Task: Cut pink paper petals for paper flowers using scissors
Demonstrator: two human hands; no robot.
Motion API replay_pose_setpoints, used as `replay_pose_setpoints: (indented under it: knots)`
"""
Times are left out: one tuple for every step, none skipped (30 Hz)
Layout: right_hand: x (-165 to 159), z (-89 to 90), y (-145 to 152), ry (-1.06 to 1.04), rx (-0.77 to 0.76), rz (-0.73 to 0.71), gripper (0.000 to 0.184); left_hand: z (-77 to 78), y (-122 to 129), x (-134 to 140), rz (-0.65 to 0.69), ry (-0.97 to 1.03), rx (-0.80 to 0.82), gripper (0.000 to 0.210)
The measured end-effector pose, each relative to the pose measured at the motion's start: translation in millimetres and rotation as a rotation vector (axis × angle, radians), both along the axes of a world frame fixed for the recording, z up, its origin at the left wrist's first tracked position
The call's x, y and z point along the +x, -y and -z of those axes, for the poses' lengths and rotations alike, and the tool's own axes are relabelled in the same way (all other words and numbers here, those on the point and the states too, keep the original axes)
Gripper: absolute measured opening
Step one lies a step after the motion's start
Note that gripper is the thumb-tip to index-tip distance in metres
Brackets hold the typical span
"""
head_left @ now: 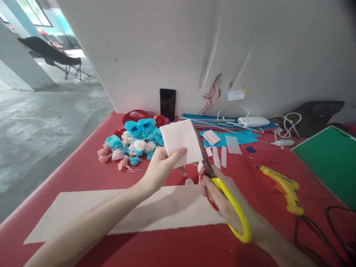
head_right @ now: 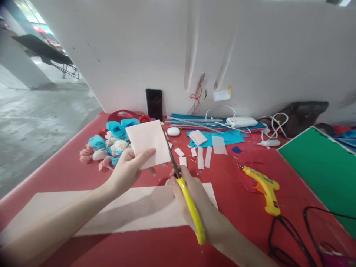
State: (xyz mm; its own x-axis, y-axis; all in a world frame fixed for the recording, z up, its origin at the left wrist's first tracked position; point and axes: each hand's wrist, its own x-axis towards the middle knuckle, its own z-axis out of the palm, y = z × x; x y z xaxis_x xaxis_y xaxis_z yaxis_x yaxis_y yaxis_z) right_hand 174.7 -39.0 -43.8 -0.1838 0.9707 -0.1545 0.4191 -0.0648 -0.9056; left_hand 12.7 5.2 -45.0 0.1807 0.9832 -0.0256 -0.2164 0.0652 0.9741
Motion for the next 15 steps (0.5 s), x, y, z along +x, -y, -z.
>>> replay_pose_setpoints:
  knots:
    - [-0.4, 0.1, 0.0, 0.008, -0.004, 0.003, 0.014, -0.1, 0.2, 0.3, 0.003, 0.005, -0.001, 0.025]
    - [-0.8, 0.1, -0.1, 0.020, -0.012, 0.004, 0.015, -0.2, 0.4, 0.6, 0.006, 0.010, -0.002, 0.025]
    - [-1.3, -0.1, 0.0, 0.033, -0.023, 0.004, 0.015, -0.4, 0.6, 0.9, 0.009, 0.016, -0.002, 0.024]
    - [-1.8, -0.4, 0.1, 0.040, -0.031, 0.008, 0.015, -0.7, 0.8, 1.1, 0.010, 0.021, -0.003, 0.024]
    - [-2.2, -1.0, 0.4, 0.038, -0.033, 0.011, 0.015, -1.0, 0.9, 1.3, 0.011, 0.023, -0.004, 0.024]
    - [-2.6, -1.6, 0.8, 0.032, -0.032, 0.013, 0.016, -1.4, 1.1, 1.4, 0.011, 0.023, -0.007, 0.024]
    - [-2.9, -2.1, 1.3, 0.023, -0.029, 0.016, 0.017, -1.7, 1.2, 1.5, 0.010, 0.022, -0.010, 0.024]
    - [-3.0, -2.6, 1.9, 0.016, -0.027, 0.017, 0.018, -1.9, 1.3, 1.6, 0.010, 0.019, -0.013, 0.024]
    - [-3.0, -2.9, 2.3, 0.010, -0.028, 0.015, 0.019, -2.1, 1.3, 1.6, 0.010, 0.017, -0.015, 0.024]
    - [-2.8, -2.9, 2.7, 0.008, -0.033, 0.013, 0.020, -2.3, 1.3, 1.7, 0.009, 0.018, -0.015, 0.024]
    - [-2.5, -2.6, 3.0, 0.008, -0.037, 0.013, 0.021, -2.4, 1.2, 1.7, 0.008, 0.024, -0.015, 0.024]
    - [-2.1, -1.9, 3.1, 0.005, -0.037, 0.009, 0.023, -2.5, 1.1, 1.7, 0.007, 0.033, -0.013, 0.023]
    - [-1.6, -1.1, 3.1, 0.005, -0.032, 0.006, 0.024, -2.5, 1.0, 1.6, 0.006, 0.044, -0.012, 0.023]
    - [-1.0, 0.0, 3.1, 0.007, -0.025, 0.000, 0.024, -2.5, 0.9, 1.5, 0.006, 0.056, -0.011, 0.023]
    - [-0.4, 1.1, 3.0, 0.013, -0.016, -0.010, 0.025, -2.4, 0.7, 1.5, 0.004, 0.067, -0.010, 0.022]
